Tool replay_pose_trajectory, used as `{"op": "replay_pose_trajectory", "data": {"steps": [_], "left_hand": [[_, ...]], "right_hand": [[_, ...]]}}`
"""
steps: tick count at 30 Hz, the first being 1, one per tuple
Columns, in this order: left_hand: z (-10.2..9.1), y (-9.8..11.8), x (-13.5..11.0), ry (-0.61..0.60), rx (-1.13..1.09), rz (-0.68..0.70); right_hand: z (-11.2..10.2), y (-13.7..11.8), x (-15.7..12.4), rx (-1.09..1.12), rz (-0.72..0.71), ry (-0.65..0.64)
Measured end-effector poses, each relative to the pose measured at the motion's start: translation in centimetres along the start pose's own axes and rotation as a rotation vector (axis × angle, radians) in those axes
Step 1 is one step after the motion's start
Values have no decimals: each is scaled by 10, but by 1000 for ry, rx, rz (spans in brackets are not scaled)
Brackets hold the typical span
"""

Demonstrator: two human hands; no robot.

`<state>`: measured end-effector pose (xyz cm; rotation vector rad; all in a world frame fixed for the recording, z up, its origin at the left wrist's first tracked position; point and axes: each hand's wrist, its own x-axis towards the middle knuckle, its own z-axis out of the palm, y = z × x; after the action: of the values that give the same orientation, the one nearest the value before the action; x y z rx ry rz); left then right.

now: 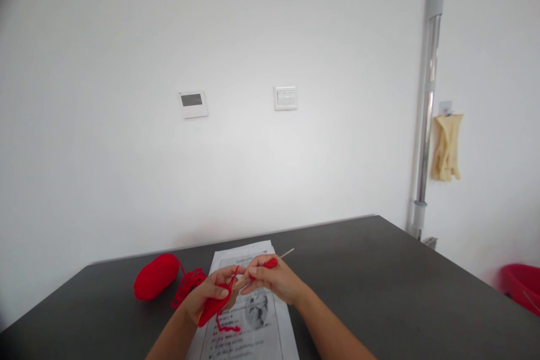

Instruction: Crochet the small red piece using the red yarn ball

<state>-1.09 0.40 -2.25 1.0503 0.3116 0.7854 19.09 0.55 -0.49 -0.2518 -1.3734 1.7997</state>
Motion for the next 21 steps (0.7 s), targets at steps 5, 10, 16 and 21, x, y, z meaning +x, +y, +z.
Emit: {"op": "replay_pose_trajectory", "data": {"steps": [5, 10, 16, 21], "left_hand": [[0, 2, -4, 92, 45, -23], [5, 4, -5, 178, 113, -22], [16, 8, -2, 267, 175, 14], [15, 8, 0, 351, 163, 78]], "right_hand": [[-1, 2, -1, 34, 25, -11], [-2, 5, 0, 60, 24, -1], [-4, 5, 2, 44, -20, 81], [2, 8, 3, -43, -83, 171]]}}
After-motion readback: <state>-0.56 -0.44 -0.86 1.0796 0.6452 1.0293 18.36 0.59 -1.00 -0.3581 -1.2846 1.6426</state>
